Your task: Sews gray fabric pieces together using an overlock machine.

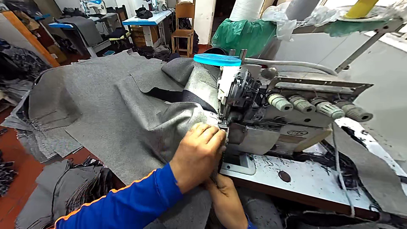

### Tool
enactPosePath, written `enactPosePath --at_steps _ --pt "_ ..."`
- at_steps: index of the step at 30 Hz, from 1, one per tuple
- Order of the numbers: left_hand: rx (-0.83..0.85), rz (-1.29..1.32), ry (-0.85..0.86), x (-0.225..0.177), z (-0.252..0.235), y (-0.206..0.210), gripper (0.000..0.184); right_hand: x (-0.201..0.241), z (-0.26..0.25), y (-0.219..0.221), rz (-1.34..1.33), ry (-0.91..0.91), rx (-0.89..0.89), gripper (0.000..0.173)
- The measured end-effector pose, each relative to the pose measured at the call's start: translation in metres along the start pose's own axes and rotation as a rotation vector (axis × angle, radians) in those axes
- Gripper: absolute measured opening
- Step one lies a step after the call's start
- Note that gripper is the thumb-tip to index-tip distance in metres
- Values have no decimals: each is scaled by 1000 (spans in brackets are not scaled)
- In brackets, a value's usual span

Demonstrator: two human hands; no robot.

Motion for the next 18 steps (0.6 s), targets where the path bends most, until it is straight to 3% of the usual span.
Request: enactPosePath --at_steps 3,7,10,14,18 --pt "56 115 -34 10 -18 -2 16 9 -12 -7 -59 24 -26 24" --pt "110 132 7 3 -20 -21 18 15 -25 -15 -249 72 -28 32" --pt "114 131 143 -19 1 -36 43 17 -29 -19 -241 46 38 35" --pt "158 11 329 -27 35 -26 76 24 -27 -18 86 -121 2 29" --pt "162 -123 415 -12 39 -20 41 27 -26 -13 314 -199 -100 31"
Point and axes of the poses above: each hand's wrist, its own z-axis away from the middle knuckle, its own y-axis out of the palm, x = y × z, the point moved 7 cm from there along -z, towards the middle knuckle, and after that the axes turned 3 degrees about -x, right-handed, at the moved point
